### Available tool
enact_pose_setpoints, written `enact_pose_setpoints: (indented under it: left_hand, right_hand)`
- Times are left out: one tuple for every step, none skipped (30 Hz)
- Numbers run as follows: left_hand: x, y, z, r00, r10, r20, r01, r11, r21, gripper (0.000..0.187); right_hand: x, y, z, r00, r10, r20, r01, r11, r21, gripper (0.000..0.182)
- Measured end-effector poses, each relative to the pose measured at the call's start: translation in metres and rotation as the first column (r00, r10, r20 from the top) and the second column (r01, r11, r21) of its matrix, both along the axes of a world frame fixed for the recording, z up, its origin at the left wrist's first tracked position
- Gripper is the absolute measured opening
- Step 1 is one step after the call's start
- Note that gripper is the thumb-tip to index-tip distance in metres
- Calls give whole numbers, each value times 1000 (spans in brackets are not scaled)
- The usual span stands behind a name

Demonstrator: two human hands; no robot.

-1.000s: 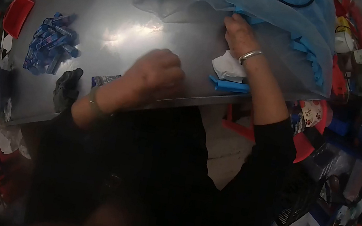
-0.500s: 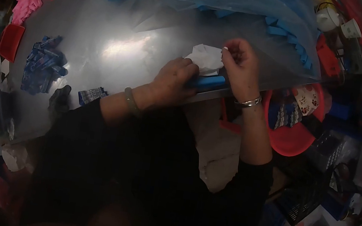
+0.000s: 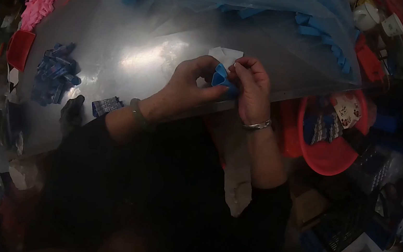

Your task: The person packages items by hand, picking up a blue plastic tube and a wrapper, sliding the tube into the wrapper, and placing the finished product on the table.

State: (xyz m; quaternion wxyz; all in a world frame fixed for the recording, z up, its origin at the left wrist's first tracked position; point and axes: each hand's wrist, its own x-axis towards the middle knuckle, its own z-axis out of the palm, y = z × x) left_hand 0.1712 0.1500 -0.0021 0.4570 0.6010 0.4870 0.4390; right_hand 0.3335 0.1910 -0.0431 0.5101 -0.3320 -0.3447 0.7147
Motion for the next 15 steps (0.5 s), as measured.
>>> enact_pose_setpoints:
  left_hand:
    - [1, 0, -2, 1000, 2, 30, -1, 999, -50, 28]
    - [2, 0, -3, 1000, 1, 29, 1, 999, -50, 28]
    - [2, 0, -4, 998, 23, -65, -21, 999, 39, 28]
    - [2, 0, -5, 986, 55, -157, -35, 991, 130, 29]
    - [3, 0, -6, 986, 57, -156, -36, 991, 130, 29]
    - [6, 1, -6, 980, 55, -189, -32, 992, 126, 29]
    - [8, 2, -6, 974, 52, -221, -25, 992, 122, 29]
    - [10, 4, -6, 974, 50, -219, -23, 992, 123, 29]
    - [11, 5, -7, 967, 57, -248, -19, 988, 152, 29]
    - [13, 7, -7, 959, 65, -276, -15, 983, 182, 29]
    - [14, 8, -8, 959, 64, -274, -14, 983, 181, 29]
    - [15, 8, -9, 959, 62, -276, -14, 985, 172, 29]
    - [16, 8, -9, 959, 61, -278, -15, 986, 163, 29]
    - [16, 8, -10, 958, 61, -279, -15, 987, 163, 29]
    - [16, 8, -11, 952, 83, -296, -17, 976, 218, 28]
  right_hand:
    - [-1, 0, 0, 1000, 14, 15, -14, 1000, 15, 12]
    - [1, 0, 2, 1000, 12, 14, -12, 1000, 14, 12]
    - [2, -1, 13, 996, -26, 81, 19, 996, 84, 12]
    - [3, -1, 24, 987, -67, 144, 44, 987, 157, 13]
    - [3, -4, 37, 987, -65, 144, 42, 987, 156, 13]
    - [2, -9, 52, 964, -114, 240, 52, 967, 250, 14]
    - [2, -13, 61, 929, -172, 328, 53, 938, 342, 15]
    - [4, -17, 63, 928, -175, 330, 55, 938, 343, 15]
    - [5, -20, 65, 874, -175, 454, -65, 883, 465, 16]
    - [7, -23, 67, 801, -193, 566, -199, 806, 557, 17]
    - [7, -26, 70, 800, -194, 568, -199, 807, 556, 17]
    - [6, -28, 72, 728, -204, 655, -278, 785, 554, 18]
    - [5, -29, 74, 647, -218, 731, -356, 761, 542, 20]
    - [6, -28, 70, 647, -217, 731, -356, 762, 542, 20]
    - [7, -26, 64, 563, -333, 756, -393, 697, 599, 21]
